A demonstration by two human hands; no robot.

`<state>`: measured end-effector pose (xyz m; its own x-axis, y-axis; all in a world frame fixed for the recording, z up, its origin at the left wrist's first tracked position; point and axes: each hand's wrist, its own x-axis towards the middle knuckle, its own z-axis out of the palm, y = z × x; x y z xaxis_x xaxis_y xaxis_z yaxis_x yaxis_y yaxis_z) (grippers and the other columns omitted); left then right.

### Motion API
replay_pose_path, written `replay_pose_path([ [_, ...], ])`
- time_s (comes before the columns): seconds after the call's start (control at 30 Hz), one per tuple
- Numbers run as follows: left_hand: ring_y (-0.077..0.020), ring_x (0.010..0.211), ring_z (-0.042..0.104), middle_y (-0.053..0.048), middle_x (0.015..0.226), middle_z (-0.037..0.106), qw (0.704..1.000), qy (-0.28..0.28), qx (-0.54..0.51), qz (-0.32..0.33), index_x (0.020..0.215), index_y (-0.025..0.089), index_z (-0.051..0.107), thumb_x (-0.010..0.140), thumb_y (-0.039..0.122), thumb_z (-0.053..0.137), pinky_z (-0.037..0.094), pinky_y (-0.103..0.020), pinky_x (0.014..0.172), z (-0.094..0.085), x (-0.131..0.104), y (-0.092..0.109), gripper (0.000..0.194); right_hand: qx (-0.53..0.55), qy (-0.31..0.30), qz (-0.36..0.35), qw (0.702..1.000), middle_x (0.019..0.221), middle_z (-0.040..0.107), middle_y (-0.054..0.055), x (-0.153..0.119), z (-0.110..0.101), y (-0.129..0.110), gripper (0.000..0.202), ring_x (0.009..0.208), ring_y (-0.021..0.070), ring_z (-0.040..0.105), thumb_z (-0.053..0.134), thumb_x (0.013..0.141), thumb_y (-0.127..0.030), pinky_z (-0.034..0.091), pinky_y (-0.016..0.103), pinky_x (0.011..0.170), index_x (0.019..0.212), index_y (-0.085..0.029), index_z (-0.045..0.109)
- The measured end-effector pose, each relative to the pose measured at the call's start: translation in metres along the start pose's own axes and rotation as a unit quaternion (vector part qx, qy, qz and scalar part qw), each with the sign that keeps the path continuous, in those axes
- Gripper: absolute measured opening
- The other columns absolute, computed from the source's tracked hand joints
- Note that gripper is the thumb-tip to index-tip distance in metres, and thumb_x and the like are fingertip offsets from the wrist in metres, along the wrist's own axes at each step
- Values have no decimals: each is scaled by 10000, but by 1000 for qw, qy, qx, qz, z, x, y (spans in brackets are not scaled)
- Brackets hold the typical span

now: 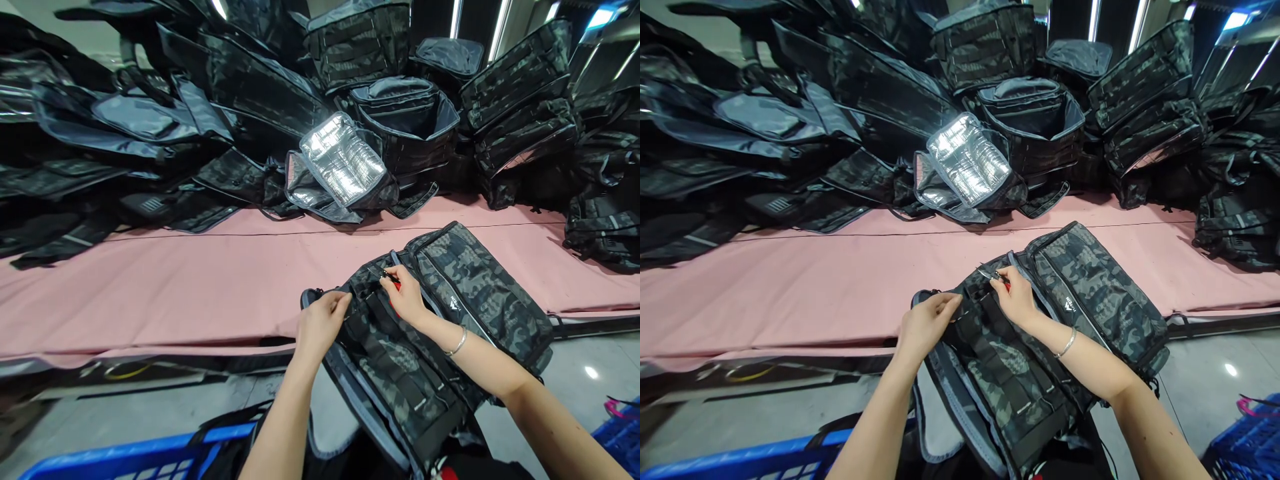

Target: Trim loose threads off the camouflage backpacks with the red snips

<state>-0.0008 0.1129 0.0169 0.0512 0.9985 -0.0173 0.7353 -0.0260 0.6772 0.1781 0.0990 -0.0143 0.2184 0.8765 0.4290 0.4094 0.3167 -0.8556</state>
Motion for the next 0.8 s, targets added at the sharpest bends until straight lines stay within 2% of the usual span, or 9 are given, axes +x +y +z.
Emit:
replay_pose_path([
  [0.07, -254, 844, 607, -32, 787, 670, 994, -11, 106, -9, 923, 252, 667, 784, 434, 479, 387, -311, 668, 3, 3, 11, 296, -22, -16, -8, 1000, 849, 597, 28, -1, 1, 2, 177, 792, 138, 569, 493, 843, -315, 427, 256, 749, 922, -161, 526],
  [0.13, -291, 867, 602, -50, 807, 676, 991, -4, 128, -31, 901, 255, 678, 770, 442, 500, 364, -326, 644, 8, 5, 18, 290, -60, -38, -14, 997, 838, 593, 24, -2, 2, 3, 161, 784, 137, 568, 498, 849, -296, 422, 253, 741, 931, -160, 526],
  [0.2, -293, 842, 606, -51, 804, 677, 992, 8, 120, -45, 841, 249, 680, 761, 457, 510, 350, -320, 613, 14, 6, 21, 280, -109, -64, -17, 992, 840, 593, 24, -4, 2, 3, 156, 792, 140, 567, 505, 855, -283, 416, 251, 734, 951, -161, 524],
  [0.4, -190, 757, 608, 16, 756, 671, 995, 57, 74, -47, 785, 247, 645, 767, 430, 508, 360, -268, 610, 25, 3, 14, 230, -212, -137, -31, 967, 823, 591, 6, -9, 0, 0, 136, 799, 143, 565, 536, 853, -252, 392, 237, 679, 968, -181, 514],
  [0.8, -175, 717, 611, -12, 732, 664, 991, 133, 26, 8, 760, 208, 641, 759, 382, 503, 376, -261, 641, 39, -2, 5, 221, -257, -150, -40, 954, 846, 585, 7, -10, 2, 0, 146, 787, 139, 560, 520, 866, -260, 373, 238, 646, 993, -193, 495],
])
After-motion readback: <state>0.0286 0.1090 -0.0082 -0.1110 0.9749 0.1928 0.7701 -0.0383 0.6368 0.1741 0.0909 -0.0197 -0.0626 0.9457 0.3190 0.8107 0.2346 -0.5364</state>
